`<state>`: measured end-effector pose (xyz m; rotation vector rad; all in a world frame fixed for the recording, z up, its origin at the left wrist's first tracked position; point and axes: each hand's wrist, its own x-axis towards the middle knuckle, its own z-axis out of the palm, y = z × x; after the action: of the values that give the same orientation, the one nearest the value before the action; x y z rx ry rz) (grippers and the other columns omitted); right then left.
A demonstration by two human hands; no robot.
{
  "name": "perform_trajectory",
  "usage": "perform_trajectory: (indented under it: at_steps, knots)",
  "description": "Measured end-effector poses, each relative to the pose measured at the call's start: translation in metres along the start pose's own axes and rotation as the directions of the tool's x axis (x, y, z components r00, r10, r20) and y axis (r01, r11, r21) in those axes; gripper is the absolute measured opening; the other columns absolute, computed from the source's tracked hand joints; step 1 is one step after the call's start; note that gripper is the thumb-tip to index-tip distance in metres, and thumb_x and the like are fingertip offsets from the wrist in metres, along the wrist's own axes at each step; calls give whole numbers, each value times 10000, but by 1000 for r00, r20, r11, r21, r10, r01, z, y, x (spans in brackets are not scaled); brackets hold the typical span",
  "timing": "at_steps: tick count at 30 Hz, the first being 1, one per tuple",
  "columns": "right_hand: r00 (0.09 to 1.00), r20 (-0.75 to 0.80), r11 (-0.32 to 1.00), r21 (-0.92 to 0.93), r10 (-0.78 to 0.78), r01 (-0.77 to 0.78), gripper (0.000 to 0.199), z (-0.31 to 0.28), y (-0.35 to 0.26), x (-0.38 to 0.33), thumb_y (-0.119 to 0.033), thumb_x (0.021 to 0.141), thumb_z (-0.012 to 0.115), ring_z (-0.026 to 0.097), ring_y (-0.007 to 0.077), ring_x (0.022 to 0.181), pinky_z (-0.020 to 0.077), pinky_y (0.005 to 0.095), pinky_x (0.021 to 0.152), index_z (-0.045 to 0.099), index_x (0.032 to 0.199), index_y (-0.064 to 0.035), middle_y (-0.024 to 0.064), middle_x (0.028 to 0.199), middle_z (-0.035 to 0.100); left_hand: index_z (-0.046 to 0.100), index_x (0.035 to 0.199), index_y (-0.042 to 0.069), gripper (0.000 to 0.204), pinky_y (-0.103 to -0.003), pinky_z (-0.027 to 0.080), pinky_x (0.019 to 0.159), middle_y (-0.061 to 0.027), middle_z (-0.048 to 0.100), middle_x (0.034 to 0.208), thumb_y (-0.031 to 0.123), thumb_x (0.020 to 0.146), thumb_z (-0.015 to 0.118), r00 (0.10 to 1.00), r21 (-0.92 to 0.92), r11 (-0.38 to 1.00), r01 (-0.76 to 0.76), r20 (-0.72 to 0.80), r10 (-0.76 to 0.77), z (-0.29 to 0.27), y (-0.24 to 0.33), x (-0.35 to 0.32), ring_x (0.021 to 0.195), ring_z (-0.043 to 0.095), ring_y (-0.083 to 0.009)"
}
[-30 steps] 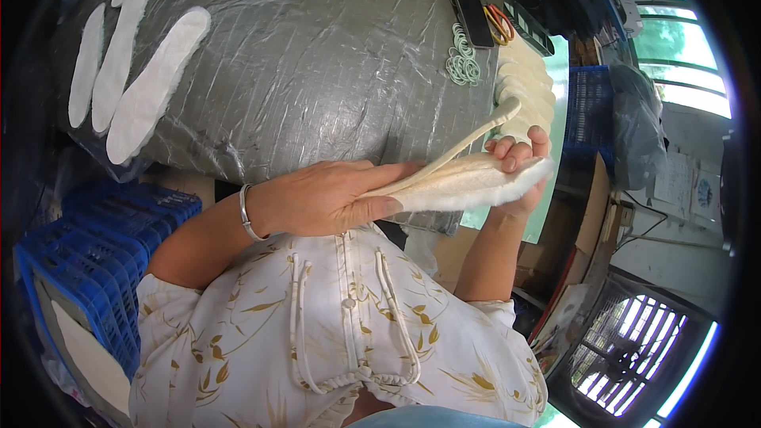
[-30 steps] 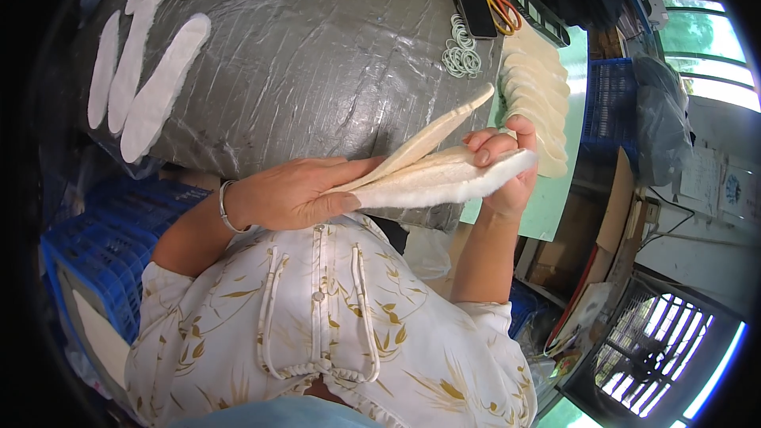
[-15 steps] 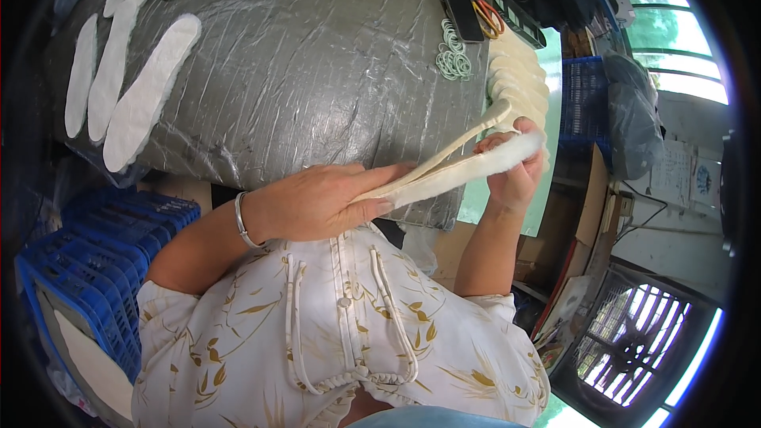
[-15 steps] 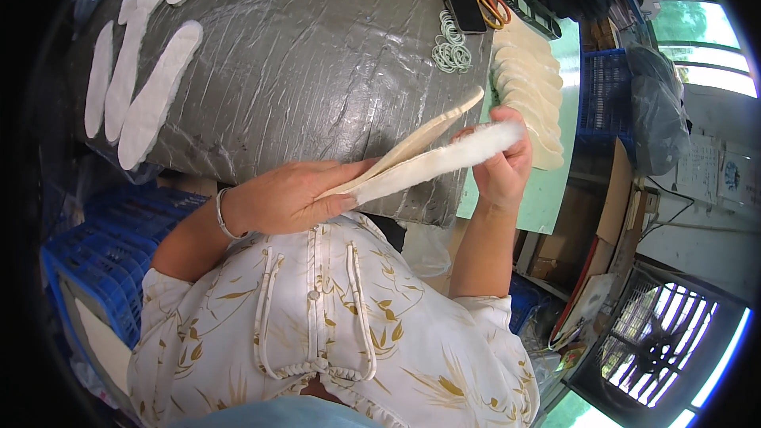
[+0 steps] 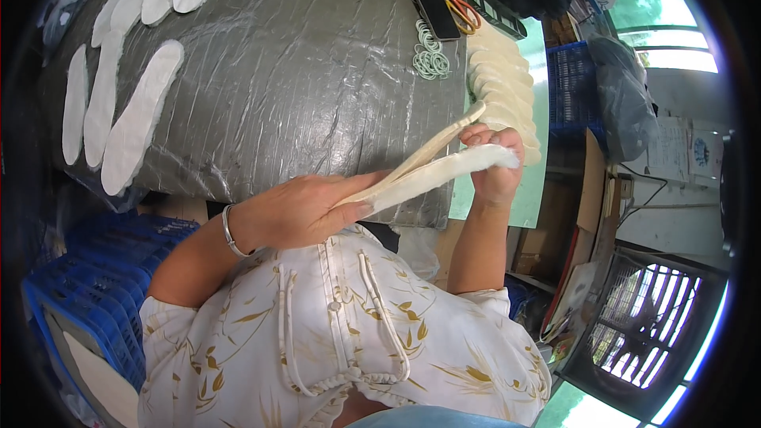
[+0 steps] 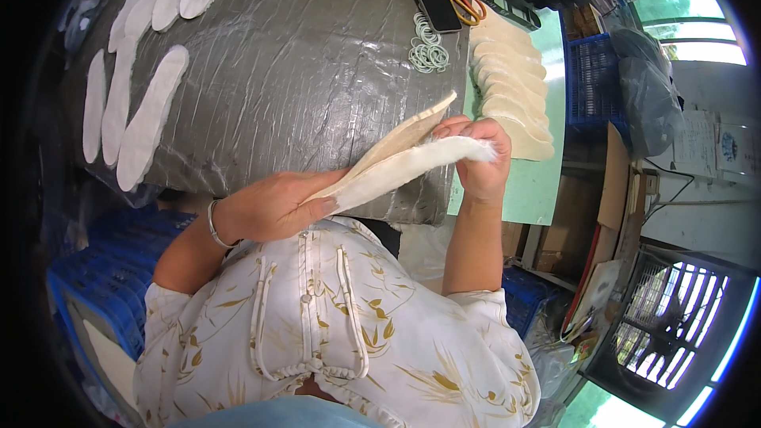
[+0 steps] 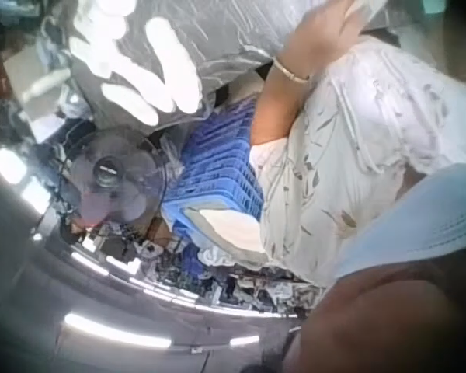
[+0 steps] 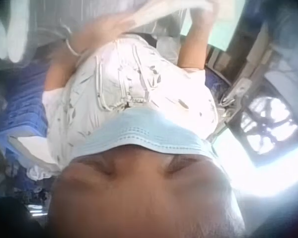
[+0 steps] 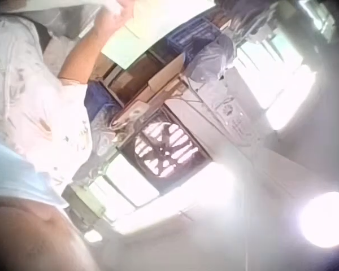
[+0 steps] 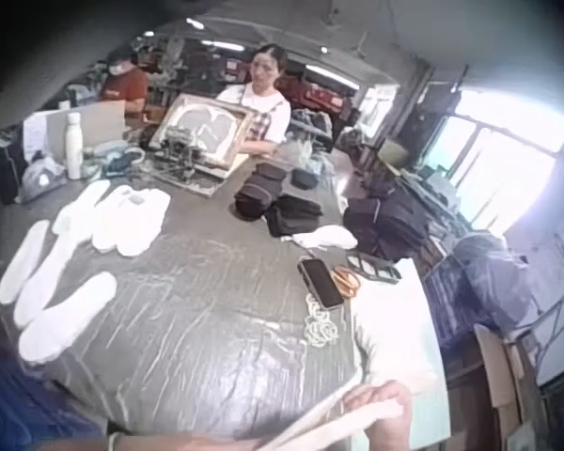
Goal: Layering shoe insoles with fuzzy lining material and trimming the excess edges using scissors.
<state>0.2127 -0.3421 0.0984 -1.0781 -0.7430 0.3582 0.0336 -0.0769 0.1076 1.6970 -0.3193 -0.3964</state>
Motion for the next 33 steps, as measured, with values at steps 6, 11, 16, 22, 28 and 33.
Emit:
perform_trajectory:
  at_steps: [6, 11, 16, 22, 28, 33]
  knots:
    - [993, -37, 993, -57, -110, 108, 37, -4, 6, -1, -42, 833, 690, 573, 308, 1047, 425, 470, 971, 672, 865, -47, 191, 1129, 639, 412, 1428, -40, 510, -408, 505, 852, -268, 641, 1092, 232, 1000, 464, 999, 28, 1000, 8, 40, -10, 0, 5, -1, 926, 655, -371]
    - [996, -89, 998, -55, -16, 11, 55, 7, 2, 1, -80, 862, 686, 536, 367, 1247, 409, 475, 1031, 702, 910, -58, 290, 1430, 462, 411, 1434, -36, 510, -395, 501, 905, -264, 625, 1180, 236, 1005, 466, 999, 81, 996, -33, 27, 31, 4, 2, 1, 1015, 652, -373]
    - [997, -79, 999, 51, 19, -15, 99, 2, 4, -4, -31, 867, 659, 641, 349, 1082, 523, 434, 914, 706, 953, -31, 325, 1302, 556, 420, 1426, -43, 504, -399, 487, 944, -267, 601, 1237, 214, 995, 471, 998, 132, 990, -55, 12, 54, 6, 2, 1, 1080, 632, -384]
    - [997, -82, 998, 70, 11, -5, 125, 0, 5, -8, 3, 861, 636, 646, 279, 958, 521, 387, 865, 711, 960, 0, 298, 1266, 575, 384, 1474, 35, 533, -425, 482, 905, -247, 631, 1155, 239, 988, 463, 999, 117, 993, -13, 39, 8, 4, 3, 1, 1007, 637, -382]
    - [998, -69, 1000, -1, 3, -3, 113, 0, 4, -10, -52, 880, 672, 651, 257, 919, 528, 366, 827, 717, 969, 1, 276, 1246, 597, 400, 1461, 11, 525, -407, 490, 908, -255, 635, 1176, 232, 990, 471, 999, 114, 993, -9, 31, 5, 4, 5, 1, 1010, 652, -370]
    - [996, -89, 1000, 7, -5, 6, 104, 0, 4, -11, -54, 871, 682, 647, 244, 913, 523, 354, 823, 722, 945, 8, 251, 1243, 601, 428, 1431, -26, 516, -398, 499, 887, -266, 647, 1121, 271, 1009, 448, 999, 120, 991, -53, 14, 52, 6, -3, 0, 962, 662, -374]
